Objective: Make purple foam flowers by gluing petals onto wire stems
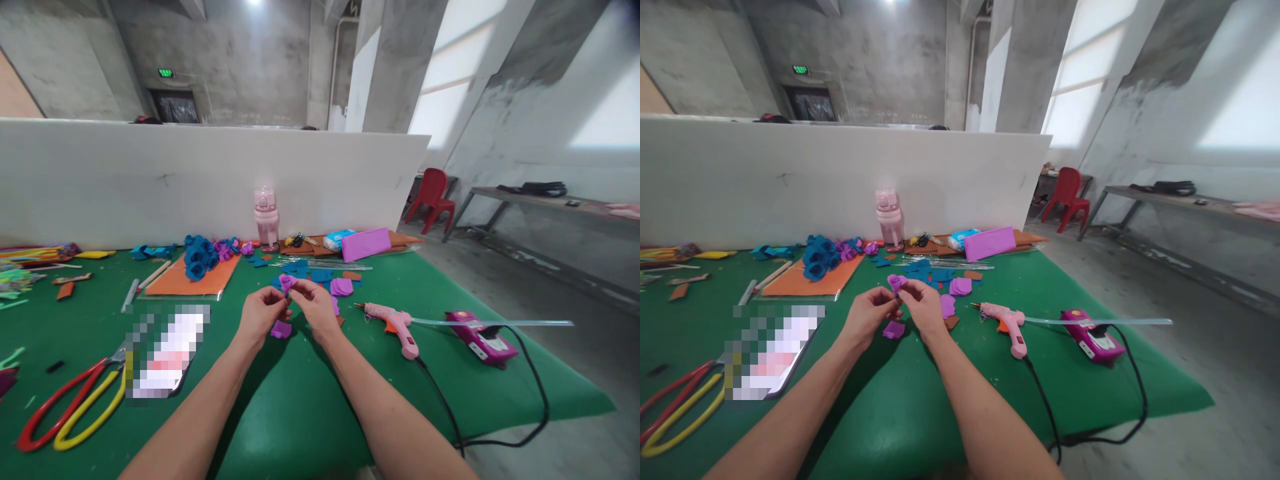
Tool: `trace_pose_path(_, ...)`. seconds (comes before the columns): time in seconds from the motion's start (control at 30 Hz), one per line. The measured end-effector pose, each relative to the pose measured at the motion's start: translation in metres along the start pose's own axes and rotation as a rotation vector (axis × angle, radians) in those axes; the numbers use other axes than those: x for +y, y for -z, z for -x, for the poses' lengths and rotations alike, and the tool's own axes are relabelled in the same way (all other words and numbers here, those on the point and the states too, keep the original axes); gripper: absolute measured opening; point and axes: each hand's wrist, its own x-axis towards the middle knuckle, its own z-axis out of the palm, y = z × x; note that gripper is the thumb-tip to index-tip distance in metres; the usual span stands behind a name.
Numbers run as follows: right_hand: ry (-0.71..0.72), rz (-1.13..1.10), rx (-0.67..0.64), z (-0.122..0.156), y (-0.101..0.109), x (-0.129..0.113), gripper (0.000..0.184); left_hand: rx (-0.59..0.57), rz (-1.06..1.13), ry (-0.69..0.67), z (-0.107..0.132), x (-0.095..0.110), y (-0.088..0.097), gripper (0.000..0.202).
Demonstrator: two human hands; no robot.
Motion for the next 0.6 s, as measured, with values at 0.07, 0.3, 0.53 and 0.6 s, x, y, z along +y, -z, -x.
trace_pose_path(0.07,-0.001,-0.013,-0.009,0.0005,-0.0008,-0.0014,0.017,0.003,-0.003,0.003,0.0003,0.0001,-0.0001,0.026)
trace_pose_path(0.3,-0.035,-0.073,0.037,-0.0003,-0.0014,-0.0009,0.016,0.011,-0.008,-0.006,-0.0001,-0.0008,-0.0002,0.022)
trace_pose_path(0.53,-0.028,-0.056,0.031,0.0011,-0.0037,0.0016,0.015,0.037,-0.012,-0.009,-0.0017,-0.0046,-0.0001,0.019)
trace_pose_path(0.6,-0.035,-0.070,0.005,0.0024,-0.0058,0.0014,0.017,0.059,-0.018,-0.018,-0.0022,-0.0060,-0.0002,0.018)
